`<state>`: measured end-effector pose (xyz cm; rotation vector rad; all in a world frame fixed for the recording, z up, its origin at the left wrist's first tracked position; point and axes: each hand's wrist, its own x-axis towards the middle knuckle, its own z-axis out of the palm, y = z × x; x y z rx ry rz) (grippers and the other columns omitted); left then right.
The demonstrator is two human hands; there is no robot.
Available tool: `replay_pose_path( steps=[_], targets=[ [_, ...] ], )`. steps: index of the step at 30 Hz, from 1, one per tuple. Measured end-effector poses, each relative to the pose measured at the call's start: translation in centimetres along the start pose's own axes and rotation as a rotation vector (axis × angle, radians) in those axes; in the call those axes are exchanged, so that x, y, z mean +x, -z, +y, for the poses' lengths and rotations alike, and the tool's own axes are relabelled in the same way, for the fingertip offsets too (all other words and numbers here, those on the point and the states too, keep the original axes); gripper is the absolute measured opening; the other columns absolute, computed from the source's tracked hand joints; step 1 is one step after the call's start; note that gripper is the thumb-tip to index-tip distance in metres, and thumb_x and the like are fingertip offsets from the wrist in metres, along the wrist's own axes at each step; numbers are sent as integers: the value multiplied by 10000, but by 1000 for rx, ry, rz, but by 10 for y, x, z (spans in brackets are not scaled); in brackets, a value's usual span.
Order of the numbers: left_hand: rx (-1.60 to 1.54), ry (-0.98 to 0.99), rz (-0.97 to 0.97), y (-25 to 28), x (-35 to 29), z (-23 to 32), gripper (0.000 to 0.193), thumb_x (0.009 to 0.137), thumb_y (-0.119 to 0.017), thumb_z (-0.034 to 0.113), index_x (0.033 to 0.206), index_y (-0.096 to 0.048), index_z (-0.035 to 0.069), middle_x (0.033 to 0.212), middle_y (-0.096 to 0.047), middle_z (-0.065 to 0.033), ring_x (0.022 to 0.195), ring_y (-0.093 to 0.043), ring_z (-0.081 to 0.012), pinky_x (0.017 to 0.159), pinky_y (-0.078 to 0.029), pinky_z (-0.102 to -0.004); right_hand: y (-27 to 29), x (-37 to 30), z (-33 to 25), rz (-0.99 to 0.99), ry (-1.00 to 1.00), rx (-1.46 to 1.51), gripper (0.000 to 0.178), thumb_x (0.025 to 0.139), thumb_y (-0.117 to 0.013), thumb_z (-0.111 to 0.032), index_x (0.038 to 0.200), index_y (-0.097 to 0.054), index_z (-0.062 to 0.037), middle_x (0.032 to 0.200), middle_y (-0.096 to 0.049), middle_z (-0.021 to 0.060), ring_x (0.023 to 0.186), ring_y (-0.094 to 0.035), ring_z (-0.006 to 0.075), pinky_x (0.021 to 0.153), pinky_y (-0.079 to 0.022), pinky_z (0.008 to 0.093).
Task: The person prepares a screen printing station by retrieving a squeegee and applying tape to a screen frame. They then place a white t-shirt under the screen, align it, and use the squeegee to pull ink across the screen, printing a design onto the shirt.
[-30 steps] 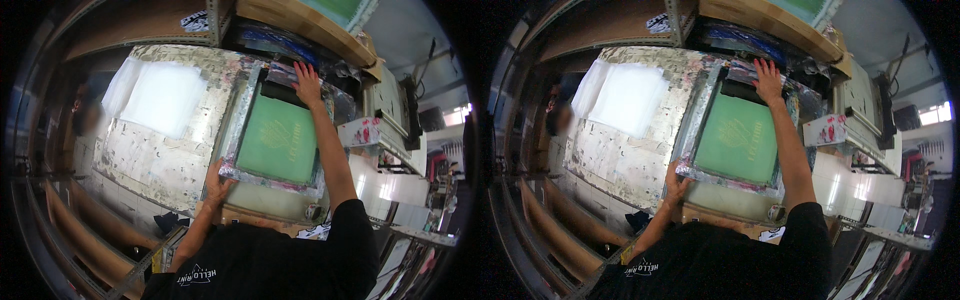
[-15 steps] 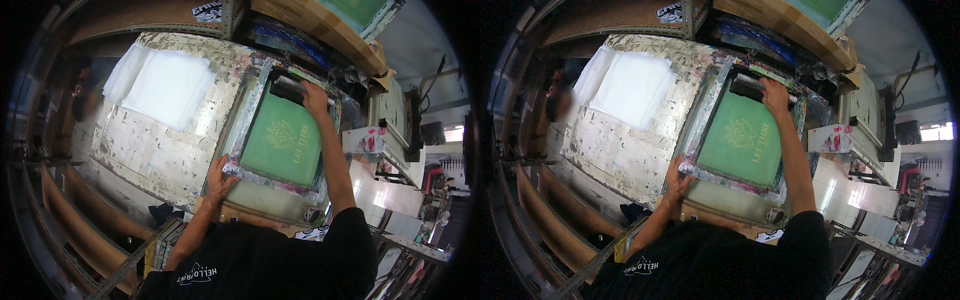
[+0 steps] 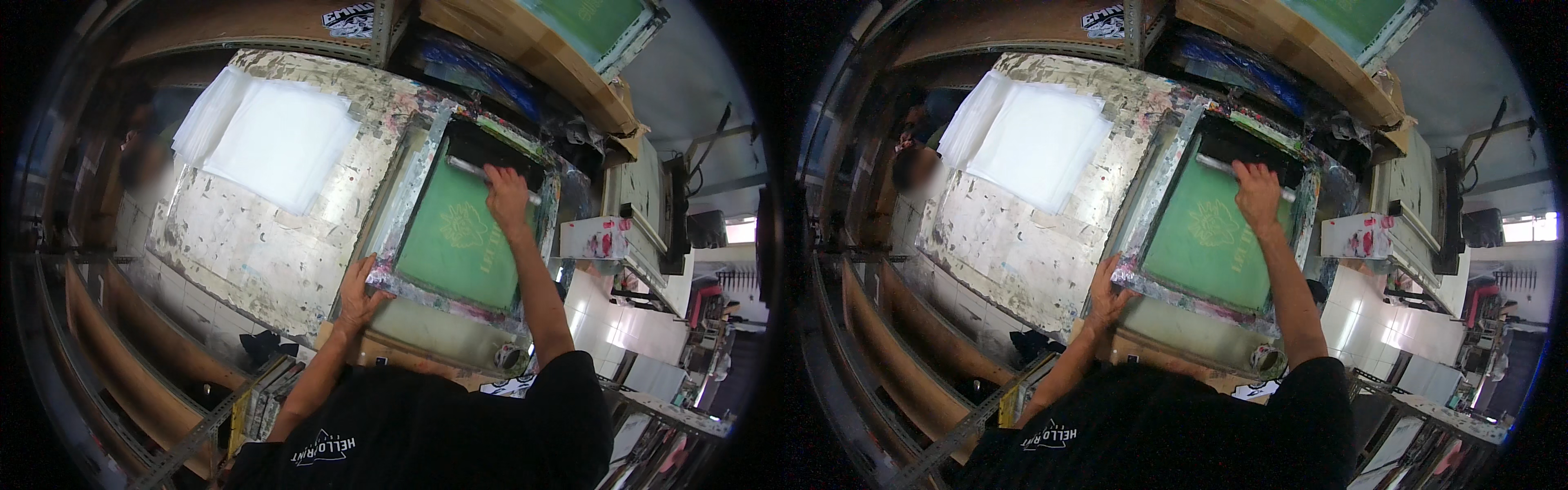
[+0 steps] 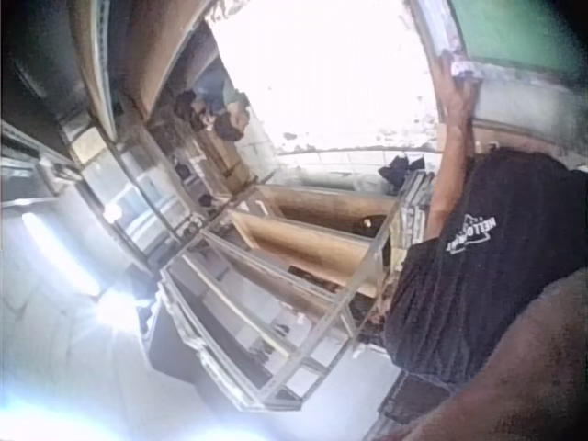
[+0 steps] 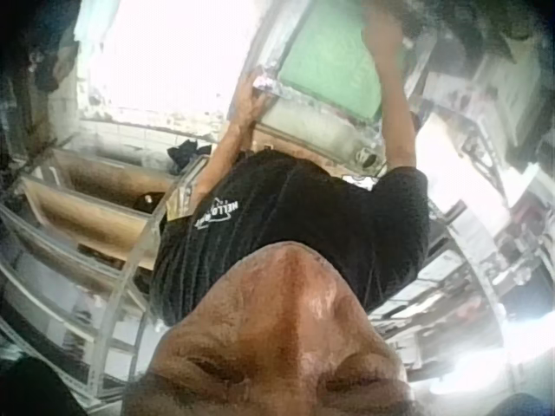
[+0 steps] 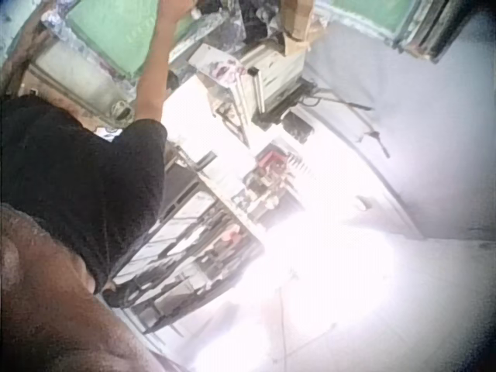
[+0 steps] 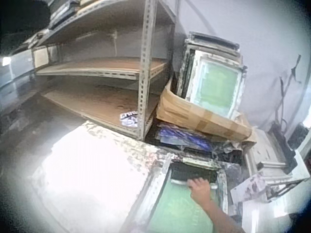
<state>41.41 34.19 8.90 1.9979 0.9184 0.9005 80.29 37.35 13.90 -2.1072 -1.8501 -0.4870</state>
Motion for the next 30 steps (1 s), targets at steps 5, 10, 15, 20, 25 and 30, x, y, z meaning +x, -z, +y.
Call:
replay_pose_path(
  steps=[5,10,15,20,25,30],
  targets=[
    [-31,41,-11,-2,-1,0,869,618,-871,246,1364,-497,6,1220,-565,-240,1093,-567,-418,933,-470,-436,-23,28,31,44,-55,40,357,758,-625,-49,1108,-638,-121,969,-653,105,941,-598,319,785,-456,485],
    [-35,-2,14,-3,1,-1,874,606,-877,247,1359,-504,8,1223,-568,-237,1092,-568,-414,927,-470,-436,-15,47,44,-17,-59,88,405,736,-683,-54,1134,-626,-96,939,-654,120,927,-603,351,795,-466,485],
    [-28,4,14,-4,-1,-2,882,596,-882,231,1362,-500,14,1224,-568,-235,1095,-566,-413,929,-467,-437,-1,6,7,-32,-65,66,355,744,-648,-48,1091,-640,-119,934,-654,114,942,-607,322,777,-466,469],
    [-34,27,-5,-4,-2,-2,882,596,-878,210,1367,-494,20,1211,-570,-232,1085,-565,-409,923,-466,-437,-14,25,23,-3,-73,68,418,729,-629,-29,1132,-647,-137,979,-676,131,959,-615,339,810,-470,475],
    [-32,-3,-3,-2,-2,0,868,608,-870,190,1370,-489,23,1192,-572,-230,1067,-568,-405,909,-466,-435,-20,50,45,-34,-84,136,445,728,-641,-49,1164,-635,-137,1010,-682,137,998,-610,361,831,-479,480],
    [-25,-20,13,-3,-2,-2,865,613,-872,212,1364,-491,10,1127,-586,-211,1000,-571,-393,862,-465,-432,-8,20,18,-11,-60,108,394,727,-637,-55,1112,-633,-138,914,-662,113,933,-609,341,762,-473,486]
  ],
)
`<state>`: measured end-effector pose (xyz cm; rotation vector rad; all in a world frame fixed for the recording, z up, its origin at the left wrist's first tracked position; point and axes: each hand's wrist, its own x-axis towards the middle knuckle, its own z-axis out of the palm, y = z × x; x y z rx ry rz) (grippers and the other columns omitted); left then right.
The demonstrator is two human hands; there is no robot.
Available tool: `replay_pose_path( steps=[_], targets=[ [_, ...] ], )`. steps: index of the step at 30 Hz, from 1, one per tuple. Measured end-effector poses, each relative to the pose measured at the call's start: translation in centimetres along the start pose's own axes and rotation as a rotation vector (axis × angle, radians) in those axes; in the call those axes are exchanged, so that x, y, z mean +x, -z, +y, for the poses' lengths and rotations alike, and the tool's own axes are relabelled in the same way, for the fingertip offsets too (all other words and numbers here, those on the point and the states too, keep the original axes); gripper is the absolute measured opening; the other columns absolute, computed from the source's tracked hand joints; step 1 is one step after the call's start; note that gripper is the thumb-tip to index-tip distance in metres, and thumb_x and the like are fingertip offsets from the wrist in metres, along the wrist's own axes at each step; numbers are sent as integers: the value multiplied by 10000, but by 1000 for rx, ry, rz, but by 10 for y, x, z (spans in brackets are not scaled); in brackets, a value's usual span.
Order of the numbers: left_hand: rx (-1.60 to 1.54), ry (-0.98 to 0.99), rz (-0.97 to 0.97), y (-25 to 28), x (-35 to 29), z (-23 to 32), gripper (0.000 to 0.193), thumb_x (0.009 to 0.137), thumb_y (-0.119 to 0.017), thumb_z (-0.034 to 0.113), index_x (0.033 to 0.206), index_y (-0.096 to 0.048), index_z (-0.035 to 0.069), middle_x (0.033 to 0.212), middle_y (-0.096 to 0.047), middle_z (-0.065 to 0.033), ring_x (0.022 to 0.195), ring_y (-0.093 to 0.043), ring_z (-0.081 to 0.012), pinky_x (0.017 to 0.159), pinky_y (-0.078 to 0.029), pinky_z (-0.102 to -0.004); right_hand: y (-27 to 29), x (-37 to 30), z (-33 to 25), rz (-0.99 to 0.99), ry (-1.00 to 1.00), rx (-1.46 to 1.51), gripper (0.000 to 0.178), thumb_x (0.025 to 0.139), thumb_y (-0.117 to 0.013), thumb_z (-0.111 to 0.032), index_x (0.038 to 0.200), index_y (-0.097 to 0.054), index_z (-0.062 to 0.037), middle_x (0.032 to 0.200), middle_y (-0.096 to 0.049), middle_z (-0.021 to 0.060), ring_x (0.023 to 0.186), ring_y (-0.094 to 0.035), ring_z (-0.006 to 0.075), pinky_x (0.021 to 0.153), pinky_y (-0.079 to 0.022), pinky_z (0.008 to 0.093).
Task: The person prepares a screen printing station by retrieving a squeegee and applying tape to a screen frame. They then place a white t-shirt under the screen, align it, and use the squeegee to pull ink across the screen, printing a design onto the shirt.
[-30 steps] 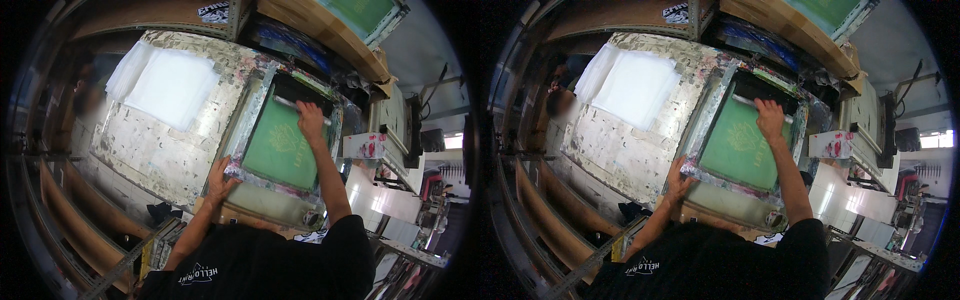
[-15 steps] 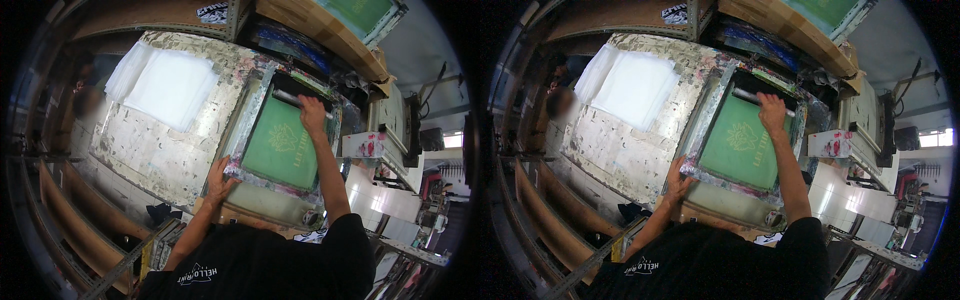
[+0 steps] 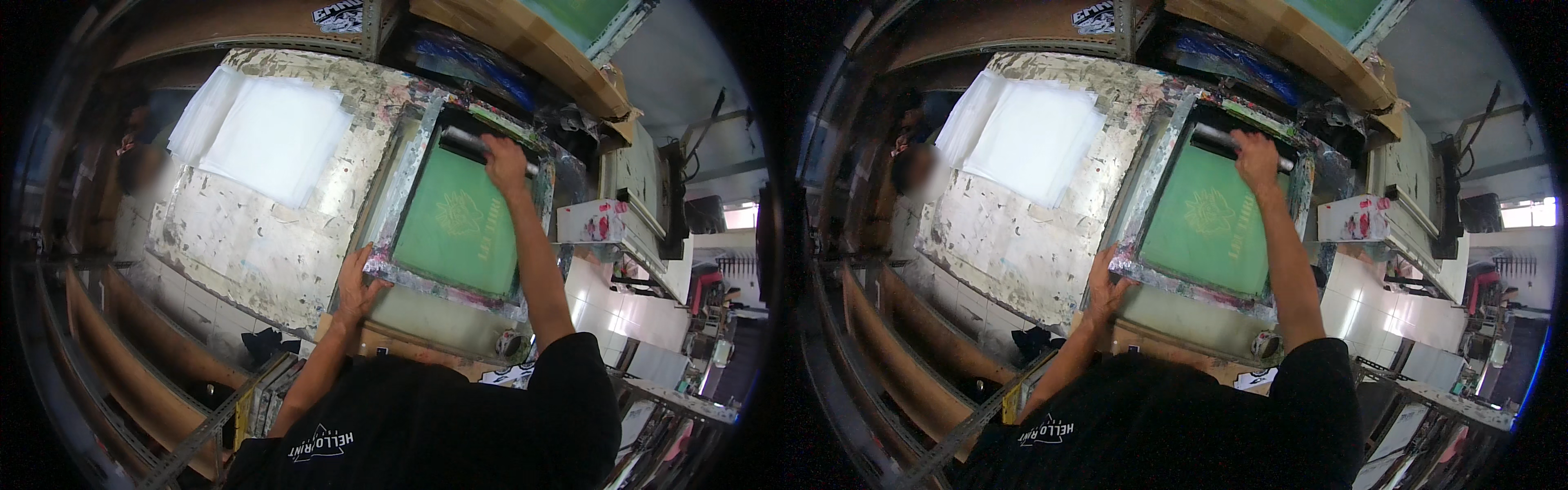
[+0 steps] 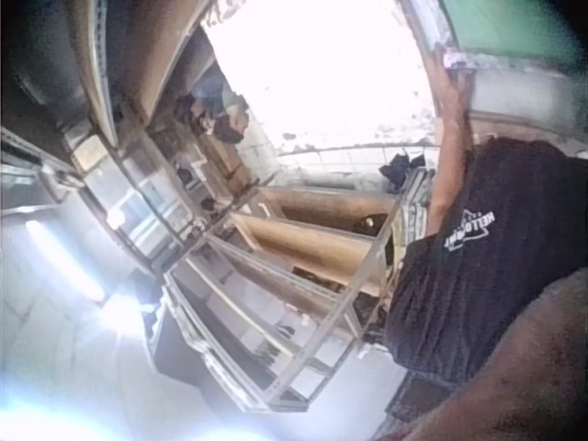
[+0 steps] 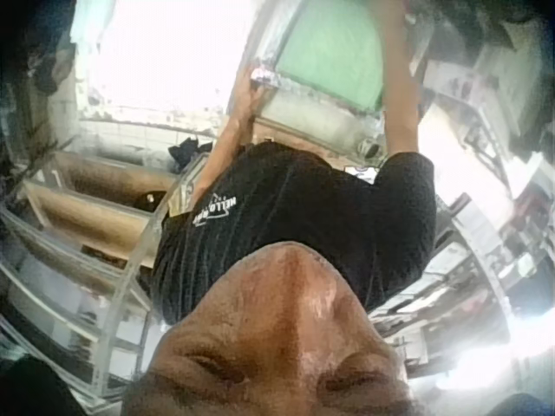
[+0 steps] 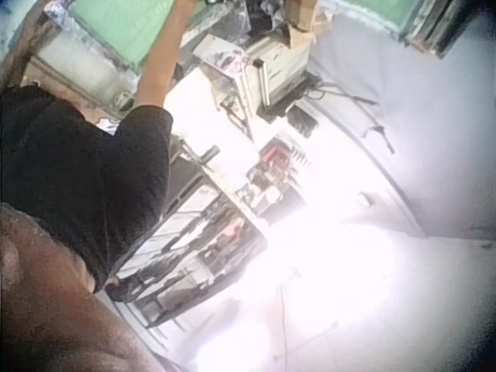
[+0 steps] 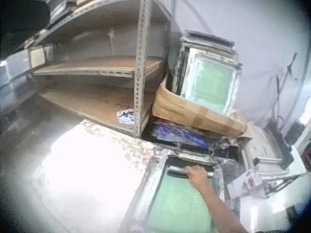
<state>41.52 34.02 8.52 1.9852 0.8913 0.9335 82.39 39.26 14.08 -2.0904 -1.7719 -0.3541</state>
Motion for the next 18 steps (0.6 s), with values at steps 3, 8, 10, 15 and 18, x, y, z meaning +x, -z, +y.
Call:
replay_pose_path(
  steps=[3,8,10,15,18],
  targets=[
    [17,-15,10,0,2,2,867,614,-871,230,1360,-491,1,1069,-593,-202,953,-569,-385,828,-459,-432,26,-51,-42,-42,-21,-28,356,729,-628,-55,1076,-637,-135,870,-648,97,899,-608,324,727,-464,477],
    [27,-47,28,-1,1,-1,853,626,-865,240,1354,-495,-8,1008,-593,-197,908,-561,-376,801,-452,-429,87,-141,-125,-92,-46,-25,291,740,-590,-48,1015,-661,-112,864,-647,75,841,-605,296,672,-439,439],
    [22,-33,31,0,0,0,846,627,-864,235,1350,-498,-10,998,-593,-194,899,-558,-374,798,-450,-426,107,-164,-151,-91,-50,76,332,731,-591,-29,1040,-669,-122,905,-656,67,843,-606,288,685,-445,436],
    [17,-7,13,0,0,3,827,641,-859,222,1350,-501,-7,1009,-591,-197,905,-558,-374,803,-450,-427,133,-170,-166,-222,-134,158,425,723,-657,-3,1131,-675,-121,934,-662,121,901,-618,329,781,-481,441],
    [-15,-22,22,1,1,2,824,649,-859,210,1358,-498,-3,1064,-593,-204,953,-566,-378,845,-456,-426,145,-150,-156,-212,-228,296,503,750,-691,-65,1240,-644,-168,952,-662,110,871,-629,332,790,-494,443]
  ],
)
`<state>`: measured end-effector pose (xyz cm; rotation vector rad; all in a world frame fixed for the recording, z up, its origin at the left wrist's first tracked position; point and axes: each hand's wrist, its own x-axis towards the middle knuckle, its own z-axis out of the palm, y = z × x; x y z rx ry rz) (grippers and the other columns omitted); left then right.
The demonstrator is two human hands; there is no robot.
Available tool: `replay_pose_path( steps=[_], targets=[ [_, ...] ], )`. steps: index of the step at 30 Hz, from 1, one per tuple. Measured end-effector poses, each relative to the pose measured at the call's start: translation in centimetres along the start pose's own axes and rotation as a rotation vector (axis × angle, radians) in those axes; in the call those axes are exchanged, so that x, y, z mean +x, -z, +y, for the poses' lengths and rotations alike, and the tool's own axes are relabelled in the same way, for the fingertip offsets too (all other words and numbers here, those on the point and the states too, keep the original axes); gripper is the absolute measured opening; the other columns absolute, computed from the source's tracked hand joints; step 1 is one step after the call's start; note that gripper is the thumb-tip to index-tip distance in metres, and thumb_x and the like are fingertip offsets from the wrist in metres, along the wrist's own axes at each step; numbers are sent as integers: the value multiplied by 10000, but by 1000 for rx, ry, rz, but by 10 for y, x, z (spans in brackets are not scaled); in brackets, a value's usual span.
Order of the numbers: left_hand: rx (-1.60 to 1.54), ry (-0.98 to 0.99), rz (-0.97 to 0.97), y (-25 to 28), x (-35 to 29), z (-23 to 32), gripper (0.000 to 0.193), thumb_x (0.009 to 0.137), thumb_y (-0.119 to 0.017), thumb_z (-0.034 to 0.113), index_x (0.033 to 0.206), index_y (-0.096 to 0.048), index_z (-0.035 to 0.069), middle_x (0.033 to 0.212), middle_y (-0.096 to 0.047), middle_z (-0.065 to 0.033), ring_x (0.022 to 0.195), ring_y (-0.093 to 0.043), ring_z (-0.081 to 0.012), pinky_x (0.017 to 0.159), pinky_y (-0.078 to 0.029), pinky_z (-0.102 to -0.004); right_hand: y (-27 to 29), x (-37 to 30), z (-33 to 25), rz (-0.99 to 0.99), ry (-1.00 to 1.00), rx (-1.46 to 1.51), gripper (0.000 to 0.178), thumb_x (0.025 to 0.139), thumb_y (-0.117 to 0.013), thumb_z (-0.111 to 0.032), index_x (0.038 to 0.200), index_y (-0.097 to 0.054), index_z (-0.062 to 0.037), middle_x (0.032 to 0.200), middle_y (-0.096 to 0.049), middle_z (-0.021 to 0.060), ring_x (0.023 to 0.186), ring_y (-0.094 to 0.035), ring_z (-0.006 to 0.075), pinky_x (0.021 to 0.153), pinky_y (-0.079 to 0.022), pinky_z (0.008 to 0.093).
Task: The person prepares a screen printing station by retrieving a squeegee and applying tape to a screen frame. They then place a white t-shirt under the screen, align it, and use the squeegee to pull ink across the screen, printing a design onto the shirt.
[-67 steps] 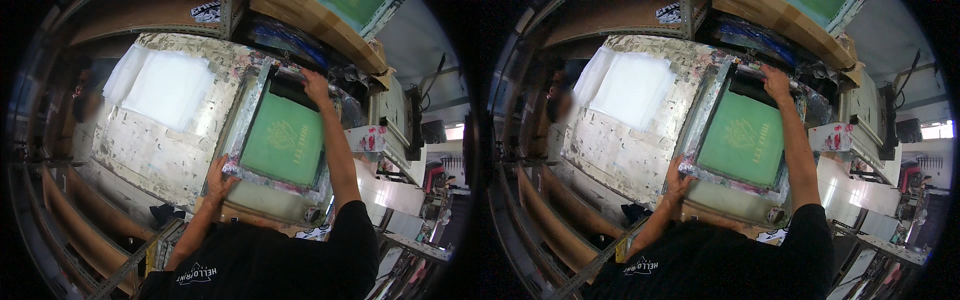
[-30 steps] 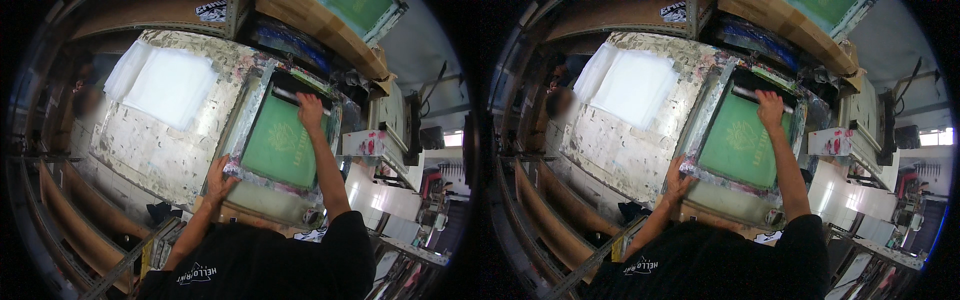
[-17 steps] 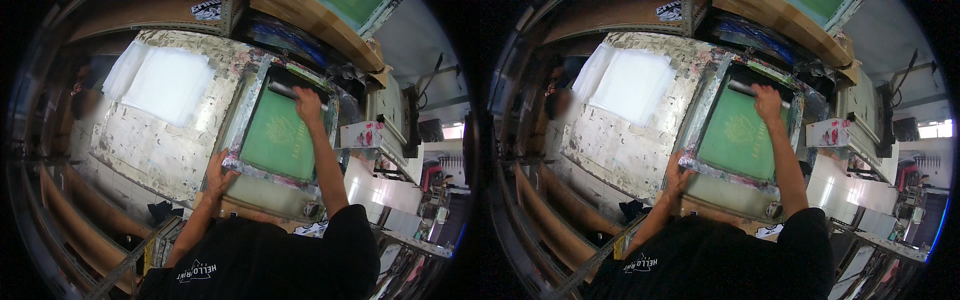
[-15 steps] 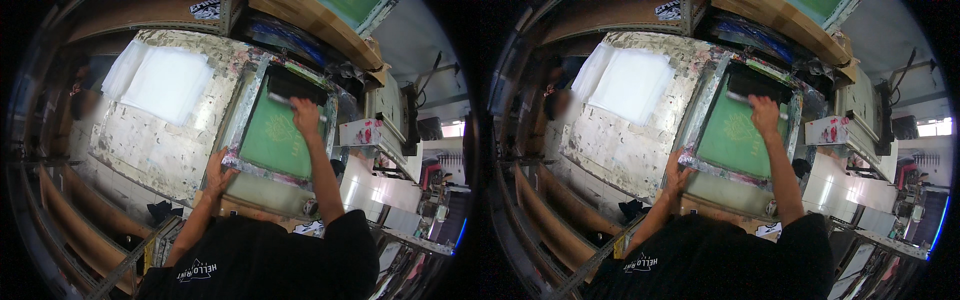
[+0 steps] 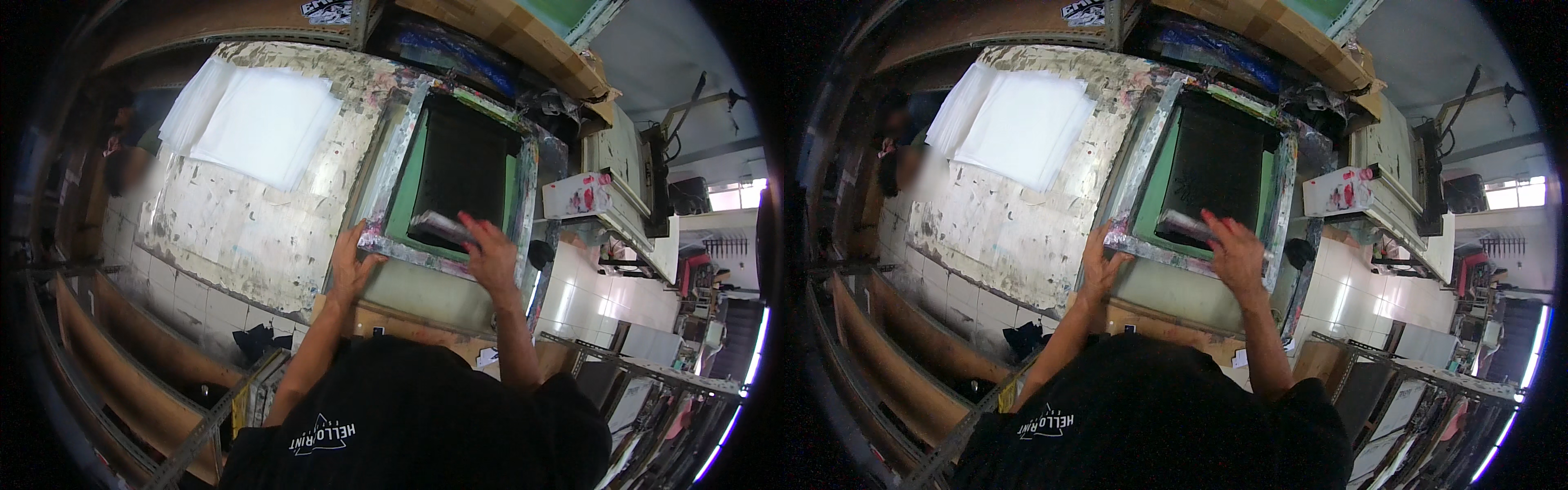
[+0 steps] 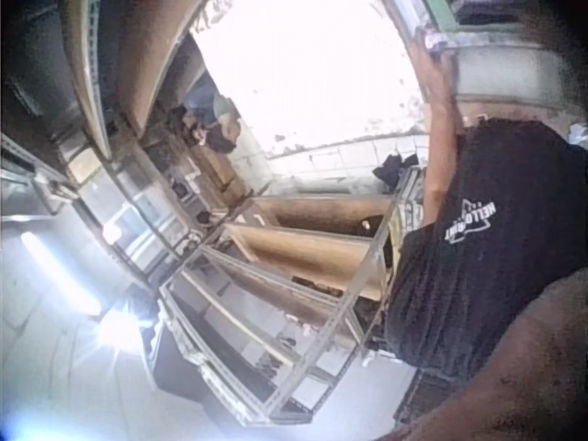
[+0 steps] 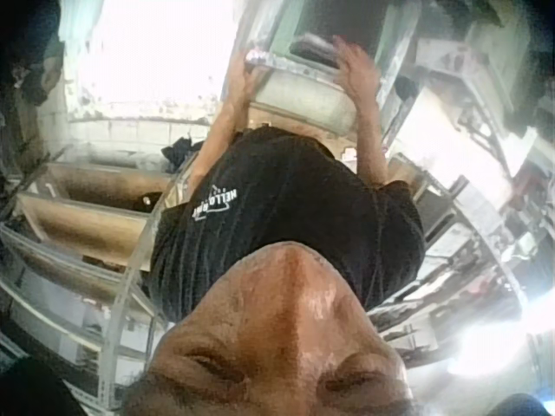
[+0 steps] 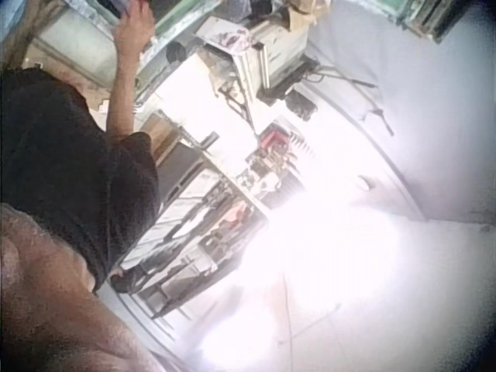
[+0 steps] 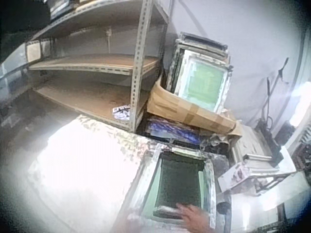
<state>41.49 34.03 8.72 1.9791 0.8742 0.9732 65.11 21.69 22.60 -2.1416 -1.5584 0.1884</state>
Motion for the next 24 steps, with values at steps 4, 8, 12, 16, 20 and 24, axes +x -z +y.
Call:
replay_pose_path(
  steps=[4,8,12,16,20,24],
  targets=[
    [-17,32,-2,-3,-4,-7,830,638,-872,205,1356,-510,1,1162,-585,-211,1053,-569,-377,918,-462,-415,-3,11,22,-40,117,211,628,749,-754,-144,1346,-583,-236,924,-650,124,849,-629,374,825,-493,488],
    [-51,26,6,-6,-5,-13,846,609,-893,233,1338,-534,-1,1216,-559,-210,1109,-561,-357,952,-463,-399,-18,7,30,-160,177,-18,779,700,-797,-180,1420,-501,-227,938,-619,122,894,-612,335,873,-447,469],
    [-55,23,40,-6,-8,-16,816,581,-906,221,1289,-576,-13,1230,-542,-202,1110,-554,-344,964,-459,-390,-18,13,7,-208,110,-223,896,658,-815,-179,1468,-435,-216,1029,-577,107,992,-554,284,918,-383,436],
    [-62,31,33,-6,-6,-20,767,545,-914,161,1226,-617,-30,1241,-530,-186,1123,-535,-329,961,-454,-375,-43,12,19,-137,75,-246,857,655,-802,-154,1440,-460,-200,1092,-539,105,1070,-505,293,904,-357,456],
    [35,28,4,-5,-8,-25,747,511,-916,123,1184,-639,-44,1257,-521,-162,1093,-520,-301,920,-457,-359,-66,15,39,-83,10,-154,800,636,-768,-121,1391,-508,-175,1091,-534,115,1071,-489,311,923,-330,477],
    [61,88,-15,-4,-9,-21,734,499,-918,118,1161,-649,-51,1257,-525,-148,1036,-511,-285,879,-457,-360,-77,45,66,-77,9,-126,803,609,-767,-138,1373,-523,-180,1128,-533,124,1098,-482,321,956,-320,504]
  ],
)
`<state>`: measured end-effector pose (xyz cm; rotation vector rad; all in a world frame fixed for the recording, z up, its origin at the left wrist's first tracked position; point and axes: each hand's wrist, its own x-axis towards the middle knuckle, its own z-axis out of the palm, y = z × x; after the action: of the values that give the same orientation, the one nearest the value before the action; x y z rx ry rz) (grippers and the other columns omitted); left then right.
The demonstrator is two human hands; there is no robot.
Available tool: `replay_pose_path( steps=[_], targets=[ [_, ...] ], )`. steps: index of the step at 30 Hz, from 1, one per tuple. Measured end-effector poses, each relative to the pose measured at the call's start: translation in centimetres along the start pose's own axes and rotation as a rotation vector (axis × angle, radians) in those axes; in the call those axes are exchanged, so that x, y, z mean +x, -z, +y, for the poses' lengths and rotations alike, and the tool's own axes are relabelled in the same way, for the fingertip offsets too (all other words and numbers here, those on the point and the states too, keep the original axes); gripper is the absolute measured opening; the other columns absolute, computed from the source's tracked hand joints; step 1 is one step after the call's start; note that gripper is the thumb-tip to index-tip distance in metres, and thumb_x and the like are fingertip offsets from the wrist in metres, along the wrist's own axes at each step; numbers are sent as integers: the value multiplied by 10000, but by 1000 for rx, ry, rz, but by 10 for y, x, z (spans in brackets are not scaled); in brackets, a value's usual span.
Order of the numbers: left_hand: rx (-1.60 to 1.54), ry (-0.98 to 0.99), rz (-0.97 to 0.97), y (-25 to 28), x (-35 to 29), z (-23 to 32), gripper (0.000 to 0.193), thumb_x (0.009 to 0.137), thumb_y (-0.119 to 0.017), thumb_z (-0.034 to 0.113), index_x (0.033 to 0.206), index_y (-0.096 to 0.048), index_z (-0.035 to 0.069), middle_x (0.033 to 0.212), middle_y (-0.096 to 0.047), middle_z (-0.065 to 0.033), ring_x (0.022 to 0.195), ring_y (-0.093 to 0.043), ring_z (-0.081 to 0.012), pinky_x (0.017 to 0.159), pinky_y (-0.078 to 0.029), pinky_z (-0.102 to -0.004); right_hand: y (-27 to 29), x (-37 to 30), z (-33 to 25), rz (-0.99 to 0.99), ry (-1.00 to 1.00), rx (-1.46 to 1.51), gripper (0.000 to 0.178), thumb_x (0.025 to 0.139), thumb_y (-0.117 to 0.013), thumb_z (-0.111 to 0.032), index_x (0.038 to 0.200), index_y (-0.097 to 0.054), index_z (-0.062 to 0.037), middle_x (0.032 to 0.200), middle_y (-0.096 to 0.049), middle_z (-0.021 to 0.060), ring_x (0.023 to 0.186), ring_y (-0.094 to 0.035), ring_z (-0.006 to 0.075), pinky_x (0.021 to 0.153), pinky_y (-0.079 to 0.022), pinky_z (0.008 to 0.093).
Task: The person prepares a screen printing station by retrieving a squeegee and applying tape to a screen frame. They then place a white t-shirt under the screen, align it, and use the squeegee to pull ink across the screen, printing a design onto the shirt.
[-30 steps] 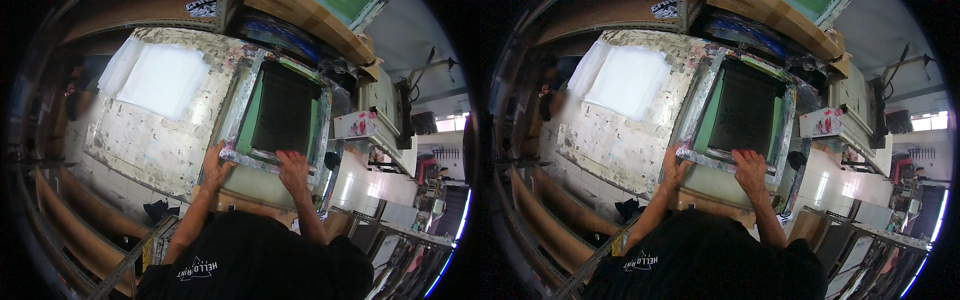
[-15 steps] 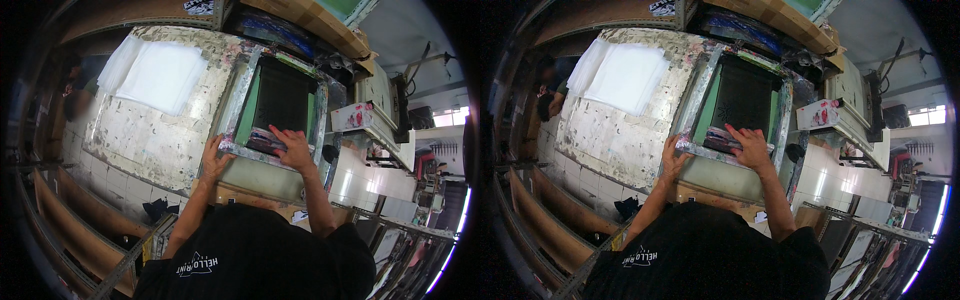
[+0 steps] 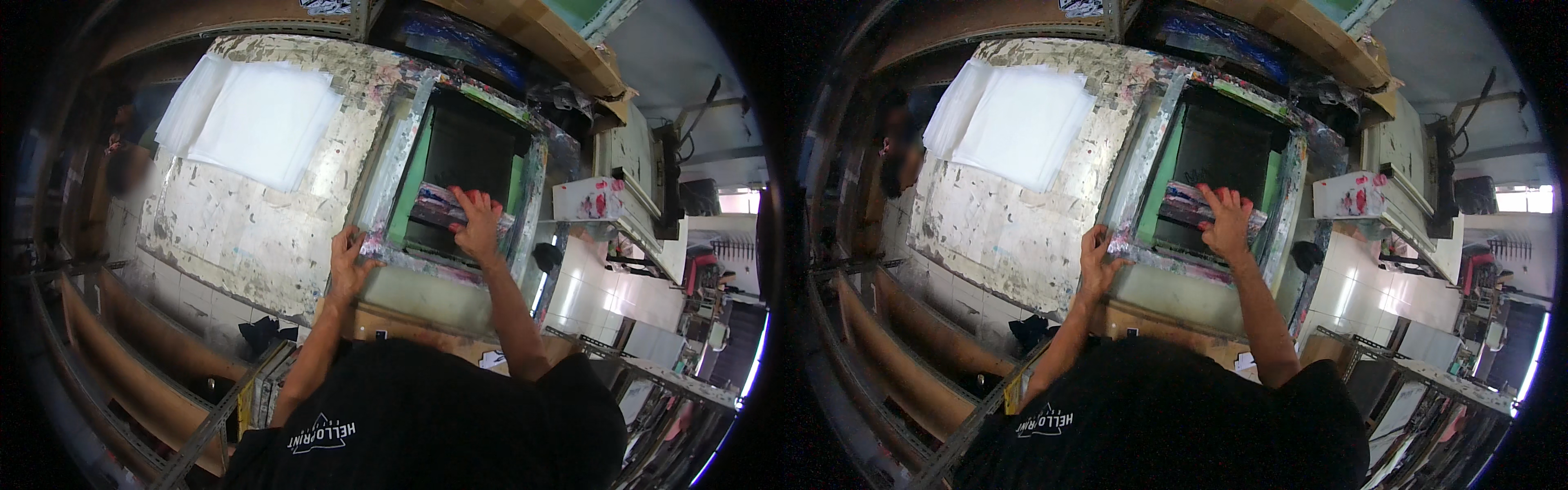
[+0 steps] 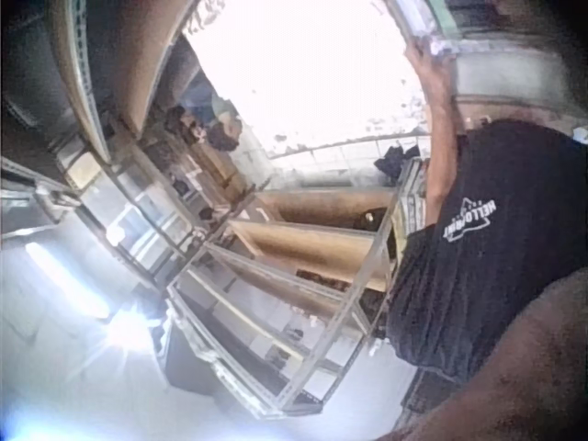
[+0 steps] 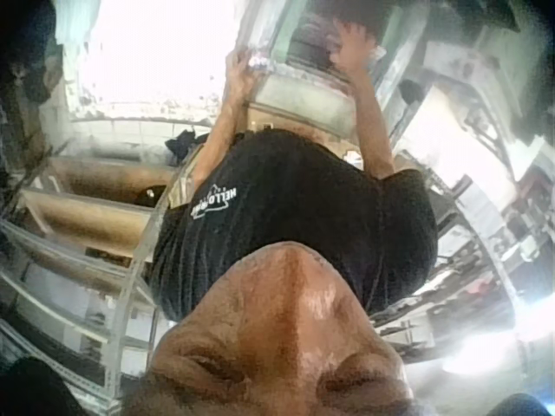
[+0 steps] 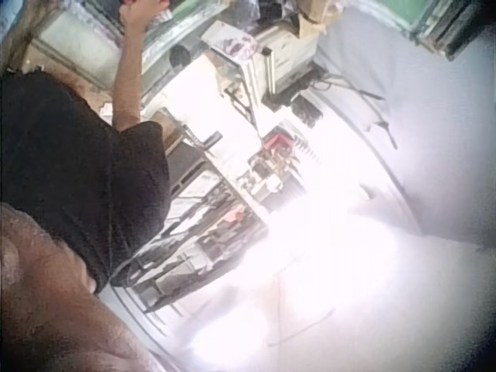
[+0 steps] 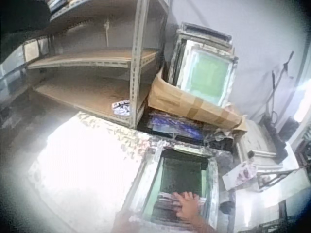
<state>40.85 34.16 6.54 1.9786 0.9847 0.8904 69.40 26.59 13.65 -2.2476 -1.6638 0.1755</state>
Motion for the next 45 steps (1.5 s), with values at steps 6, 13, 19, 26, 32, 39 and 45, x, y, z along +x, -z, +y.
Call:
replay_pose_path(
  steps=[6,13,19,26,32,39,45],
  targets=[
    [-1,27,-30,5,1,3,739,509,-915,112,1179,-645,-40,1261,-528,-150,1041,-510,-287,881,-455,-363,-6,75,46,122,40,-82,817,604,-769,-164,1382,-524,-177,1143,-540,120,1118,-483,319,975,-307,488],
    [-25,23,-28,8,7,13,726,531,-909,95,1194,-641,-31,1262,-521,-159,1044,-509,-283,890,-450,-359,7,166,101,223,130,-117,843,620,-772,-171,1414,-492,-191,1198,-538,116,1141,-473,325,976,-302,495],
    [-71,11,-8,6,3,4,738,533,-904,81,1222,-646,16,1252,-493,-140,1011,-493,-264,889,-441,-347,18,219,119,125,48,-169,850,675,-775,-189,1452,-439,-262,1279,-525,98,1207,-441,308,1042,-267,525],
    [-72,-5,-12,6,2,8,761,534,-899,86,1244,-633,17,1254,-471,-144,1026,-504,-273,894,-447,-359,18,232,120,226,33,-346,864,745,-687,-155,1517,-312,-246,1394,-438,124,1291,-367,358,1070,-244,571],
    [-37,-30,28,2,0,7,734,576,-884,128,1247,-617,-5,1197,-508,-170,1045,-526,-313,915,-454,-388,72,166,56,471,90,-200,860,731,-664,-133,1513,-305,-118,1403,-408,150,1303,-344,396,1068,-258,574],
    [-85,-125,107,8,12,32,689,630,-859,156,1234,-599,-48,973,-596,-152,918,-533,-323,821,-450,-406,131,-37,-31,8,16,246,866,739,-772,-172,1497,-358,-109,1368,-439,173,1252,-422,395,1037,-337,522],
    [-79,-300,269,23,64,87,514,668,-843,162,1092,-638,-43,904,-602,-132,832,-521,-312,758,-433,-394,166,-98,-68,21,-59,-143,847,703,-806,-242,1455,-434,-124,1323,-495,121,1284,-416,321,1062,-307,524]
  ],
)
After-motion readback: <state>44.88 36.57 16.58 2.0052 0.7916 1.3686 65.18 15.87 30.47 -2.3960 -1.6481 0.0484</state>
